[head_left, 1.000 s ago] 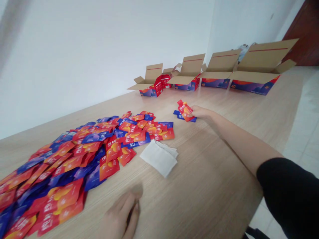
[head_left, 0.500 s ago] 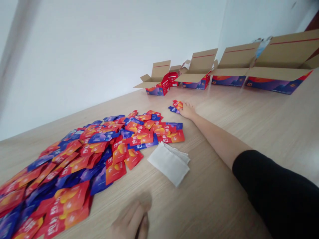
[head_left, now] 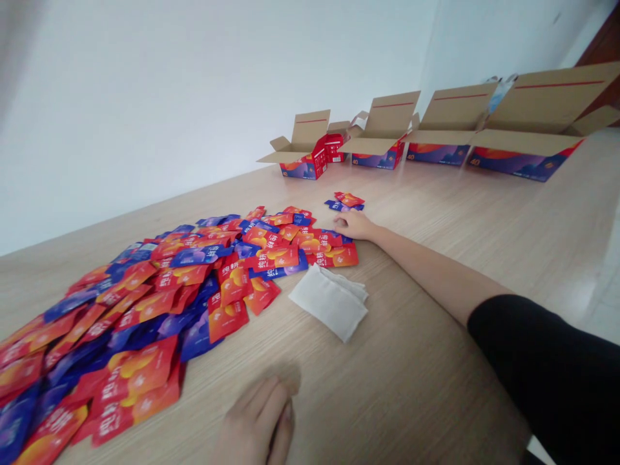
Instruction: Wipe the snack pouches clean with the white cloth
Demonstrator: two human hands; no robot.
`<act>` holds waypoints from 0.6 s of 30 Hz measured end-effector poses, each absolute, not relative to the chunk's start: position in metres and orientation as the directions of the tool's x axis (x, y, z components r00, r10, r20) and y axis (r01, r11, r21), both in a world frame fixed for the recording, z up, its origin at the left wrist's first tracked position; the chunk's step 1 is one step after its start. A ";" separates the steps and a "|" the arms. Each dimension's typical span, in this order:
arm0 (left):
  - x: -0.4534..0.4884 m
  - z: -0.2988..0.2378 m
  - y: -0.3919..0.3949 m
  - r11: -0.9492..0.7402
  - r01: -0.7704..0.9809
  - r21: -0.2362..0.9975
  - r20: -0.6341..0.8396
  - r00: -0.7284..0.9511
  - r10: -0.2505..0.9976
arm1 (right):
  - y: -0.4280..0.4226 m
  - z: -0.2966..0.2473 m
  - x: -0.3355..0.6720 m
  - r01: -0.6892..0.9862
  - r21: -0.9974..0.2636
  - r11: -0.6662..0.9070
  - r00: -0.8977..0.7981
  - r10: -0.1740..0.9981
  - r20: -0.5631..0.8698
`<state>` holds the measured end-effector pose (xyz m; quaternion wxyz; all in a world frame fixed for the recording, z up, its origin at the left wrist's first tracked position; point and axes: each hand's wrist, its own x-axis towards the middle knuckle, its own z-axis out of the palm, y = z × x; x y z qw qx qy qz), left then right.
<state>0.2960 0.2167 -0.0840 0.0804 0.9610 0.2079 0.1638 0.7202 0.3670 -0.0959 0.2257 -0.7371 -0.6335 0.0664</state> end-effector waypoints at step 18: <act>0.307 -0.082 0.212 -0.839 0.411 0.356 0.233 0.831 0.505 | 0.318 -0.048 0.734 0.798 -0.541 -0.266 0.263 0.961 -0.083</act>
